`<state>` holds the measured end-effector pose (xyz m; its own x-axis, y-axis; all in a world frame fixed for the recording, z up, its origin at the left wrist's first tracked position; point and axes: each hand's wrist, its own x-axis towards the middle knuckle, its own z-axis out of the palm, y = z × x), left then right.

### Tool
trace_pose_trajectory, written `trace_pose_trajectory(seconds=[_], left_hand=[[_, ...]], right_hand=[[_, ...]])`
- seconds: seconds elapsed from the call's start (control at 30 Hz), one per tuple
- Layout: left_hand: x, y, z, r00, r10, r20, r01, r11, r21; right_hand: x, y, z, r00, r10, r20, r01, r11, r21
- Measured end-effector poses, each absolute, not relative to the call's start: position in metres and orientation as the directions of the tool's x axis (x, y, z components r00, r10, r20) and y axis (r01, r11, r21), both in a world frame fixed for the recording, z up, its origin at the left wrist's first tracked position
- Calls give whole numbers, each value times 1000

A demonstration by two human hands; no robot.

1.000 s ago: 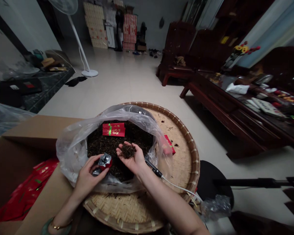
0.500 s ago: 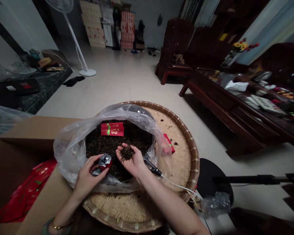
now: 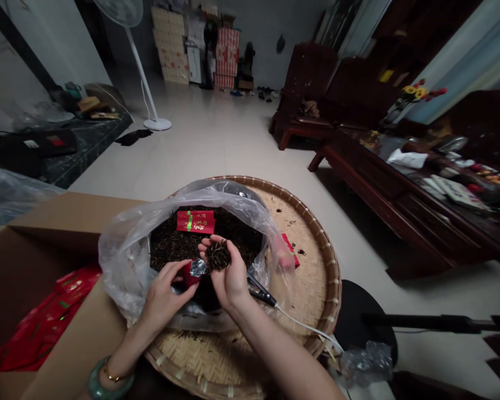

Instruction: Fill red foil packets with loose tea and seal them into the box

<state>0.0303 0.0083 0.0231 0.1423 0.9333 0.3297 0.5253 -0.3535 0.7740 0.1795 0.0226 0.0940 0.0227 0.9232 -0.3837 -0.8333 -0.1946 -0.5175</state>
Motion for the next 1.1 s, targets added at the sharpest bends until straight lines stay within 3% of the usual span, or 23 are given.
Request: trace_pose_trajectory(seconds=[0.2,0.4,0.67,0.83,1.0,1.1], left_hand=[[40,8,21,114,939,323,510,-335,793],[43,8,21,106,951,292,495,-305,814],[44,8,18,83,960,266,478,-273,835],[43,9,16,54,965,256,446,-253,858],[39,10,14,48,967,251,437,-246,865],[37,8,13,61,969,240,438,-242,866]], right_hand=[[167,21,93,134,946,-296,-770,-89,-632],[164,19,81,241,965,-104,-609,66,-790],[173,16,65,183,983,-12,-401,63,-914],[176,8,62,75,996,57,-246,74,-967],[190,8,65,-149,988,28,-64,18,-998],[200,9,67,-296,952,73,95,105,-990]])
